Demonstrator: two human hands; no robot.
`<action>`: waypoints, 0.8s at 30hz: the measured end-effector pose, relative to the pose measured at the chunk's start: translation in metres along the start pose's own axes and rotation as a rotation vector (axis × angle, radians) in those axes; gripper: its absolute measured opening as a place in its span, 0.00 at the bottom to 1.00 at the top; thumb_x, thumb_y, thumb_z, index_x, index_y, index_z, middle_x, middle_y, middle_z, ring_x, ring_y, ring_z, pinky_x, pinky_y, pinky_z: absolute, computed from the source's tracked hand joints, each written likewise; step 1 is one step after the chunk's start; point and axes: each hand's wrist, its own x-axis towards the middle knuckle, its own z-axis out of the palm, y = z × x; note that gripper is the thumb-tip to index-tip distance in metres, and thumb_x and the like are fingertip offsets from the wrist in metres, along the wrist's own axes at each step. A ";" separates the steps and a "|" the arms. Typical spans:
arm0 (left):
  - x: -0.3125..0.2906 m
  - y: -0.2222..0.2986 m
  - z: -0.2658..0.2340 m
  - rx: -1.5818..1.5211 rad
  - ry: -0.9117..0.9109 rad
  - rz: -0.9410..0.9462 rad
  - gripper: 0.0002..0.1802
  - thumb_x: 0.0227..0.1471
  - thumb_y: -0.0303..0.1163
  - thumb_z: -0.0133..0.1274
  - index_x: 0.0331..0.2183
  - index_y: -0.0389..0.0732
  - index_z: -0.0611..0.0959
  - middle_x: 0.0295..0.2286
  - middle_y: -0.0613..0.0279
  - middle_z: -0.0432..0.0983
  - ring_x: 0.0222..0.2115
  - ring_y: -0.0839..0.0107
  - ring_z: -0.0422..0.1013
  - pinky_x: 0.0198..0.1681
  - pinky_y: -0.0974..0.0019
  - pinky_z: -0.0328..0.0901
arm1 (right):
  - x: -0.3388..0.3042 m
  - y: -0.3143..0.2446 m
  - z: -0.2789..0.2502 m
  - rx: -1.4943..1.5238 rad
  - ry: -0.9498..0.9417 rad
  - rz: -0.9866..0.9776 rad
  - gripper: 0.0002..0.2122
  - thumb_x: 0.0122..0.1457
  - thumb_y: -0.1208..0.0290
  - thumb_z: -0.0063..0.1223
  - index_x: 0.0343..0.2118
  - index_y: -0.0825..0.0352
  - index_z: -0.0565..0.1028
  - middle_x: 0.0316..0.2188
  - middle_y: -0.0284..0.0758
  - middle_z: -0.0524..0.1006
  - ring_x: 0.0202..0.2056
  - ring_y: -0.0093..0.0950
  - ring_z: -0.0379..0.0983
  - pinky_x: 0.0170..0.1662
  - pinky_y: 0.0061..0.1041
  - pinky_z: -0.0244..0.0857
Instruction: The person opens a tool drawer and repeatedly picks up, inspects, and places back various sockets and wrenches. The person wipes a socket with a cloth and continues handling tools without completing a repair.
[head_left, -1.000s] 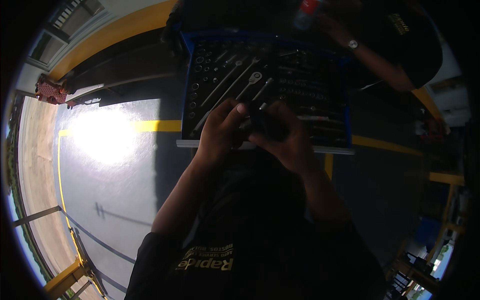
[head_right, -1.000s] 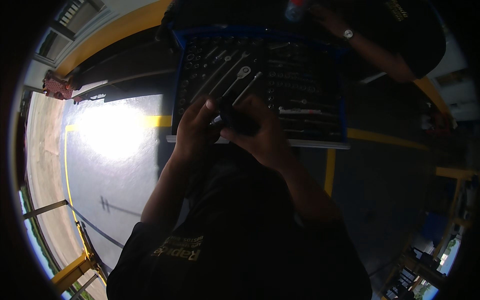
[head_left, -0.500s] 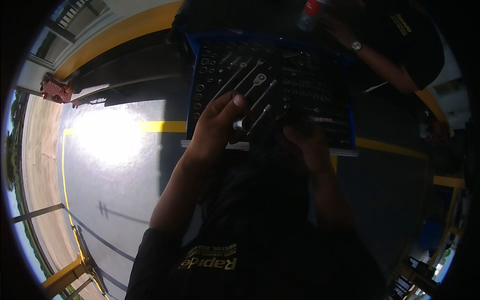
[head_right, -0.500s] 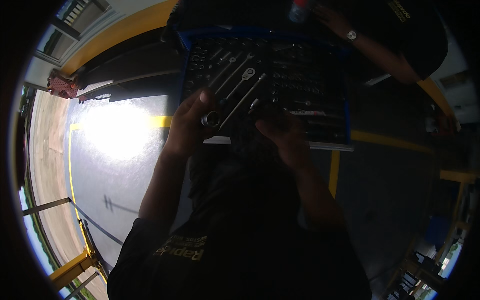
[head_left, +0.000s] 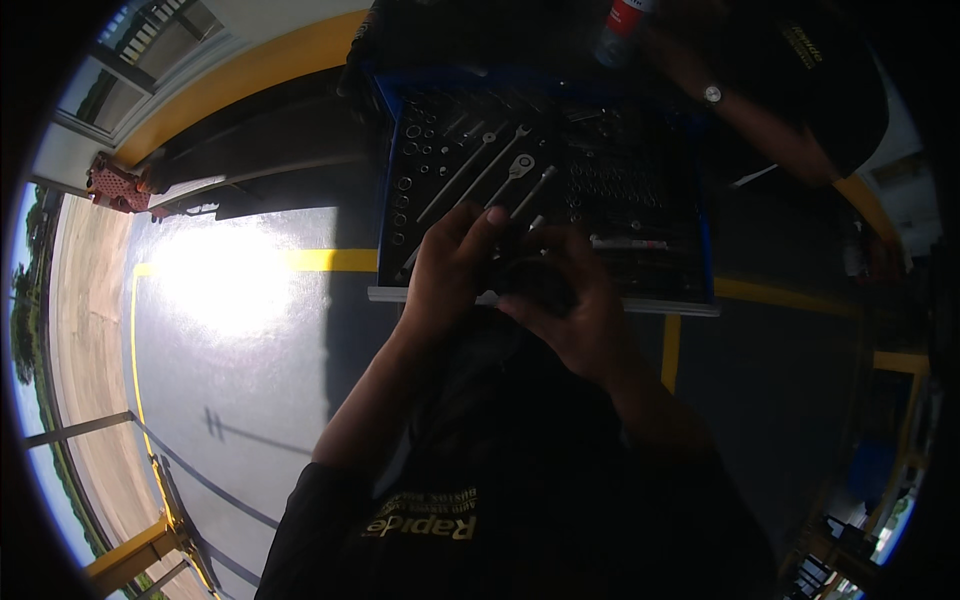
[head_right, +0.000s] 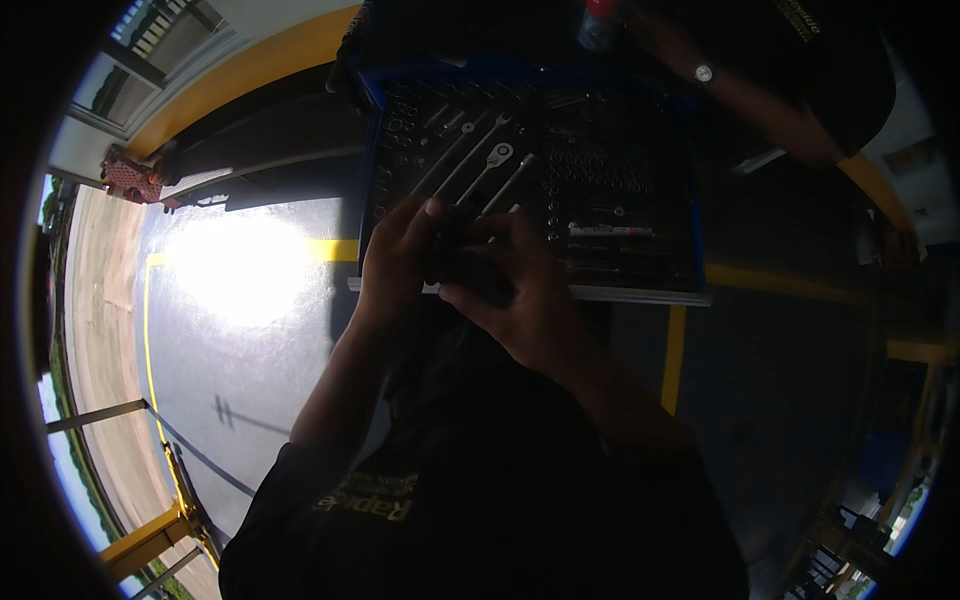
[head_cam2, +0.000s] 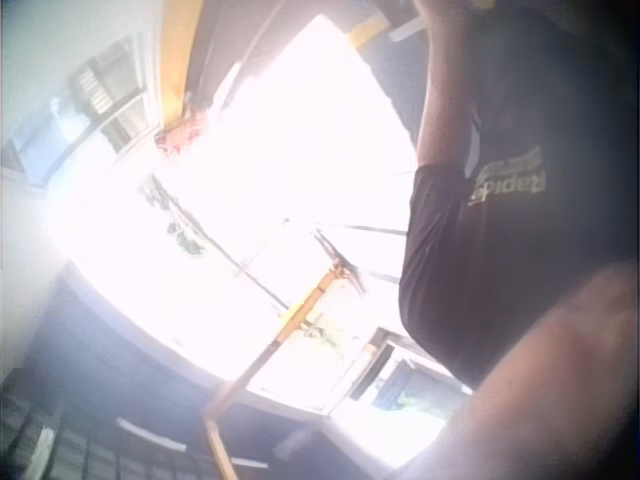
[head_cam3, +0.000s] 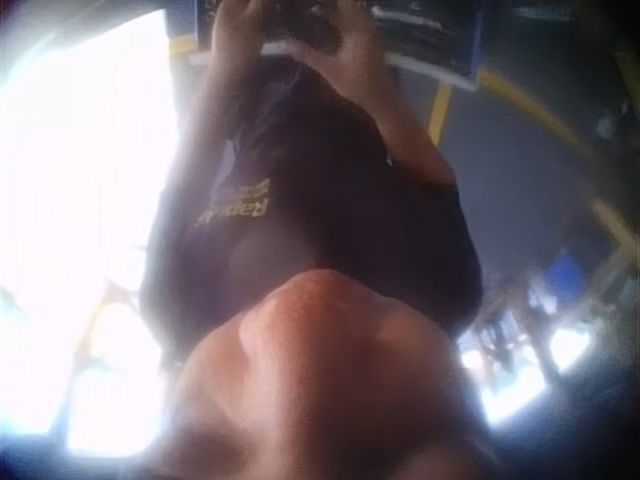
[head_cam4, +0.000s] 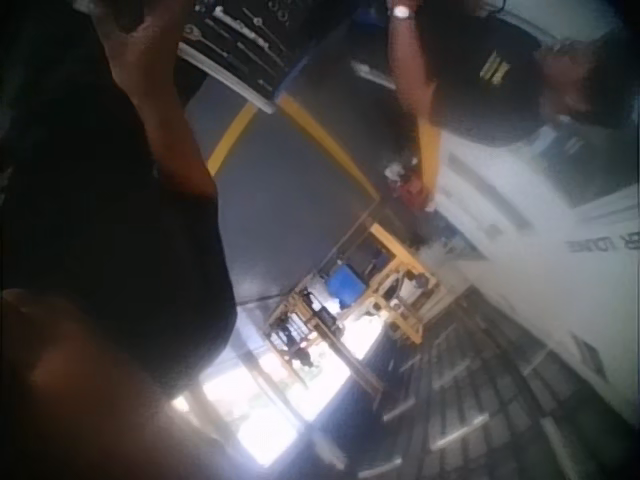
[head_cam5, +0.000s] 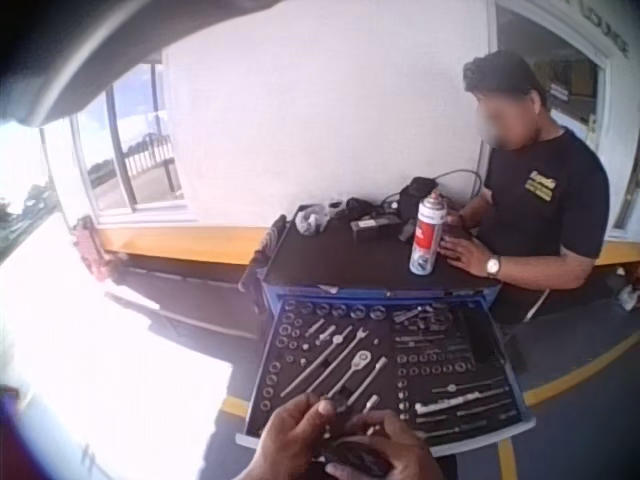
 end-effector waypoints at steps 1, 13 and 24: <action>-0.001 -0.005 -0.002 -0.054 0.040 0.007 0.26 0.65 0.54 0.53 0.38 0.36 0.80 0.26 0.65 0.76 0.25 0.81 0.71 0.28 0.75 0.65 | -0.006 0.000 0.004 -0.082 -0.031 -0.038 0.19 0.59 0.71 0.65 0.53 0.67 0.77 0.49 0.38 0.72 0.50 0.34 0.76 0.54 0.31 0.71; 0.003 -0.018 -0.005 0.328 0.057 0.127 0.20 0.60 0.45 0.60 0.36 0.35 0.78 0.30 0.57 0.79 0.33 0.70 0.76 0.40 0.61 0.70 | -0.020 0.031 0.002 0.328 -0.071 0.423 0.22 0.57 0.79 0.56 0.56 0.66 0.74 0.47 0.34 0.77 0.48 0.25 0.75 0.52 0.28 0.70; -0.001 -0.006 0.001 -0.052 0.017 -0.119 0.26 0.68 0.54 0.47 0.40 0.38 0.79 0.26 0.67 0.71 0.25 0.80 0.66 0.28 0.73 0.61 | -0.022 0.054 -0.009 0.649 0.256 0.440 0.20 0.71 0.57 0.51 0.57 0.68 0.74 0.52 0.34 0.77 0.52 0.25 0.73 0.58 0.28 0.65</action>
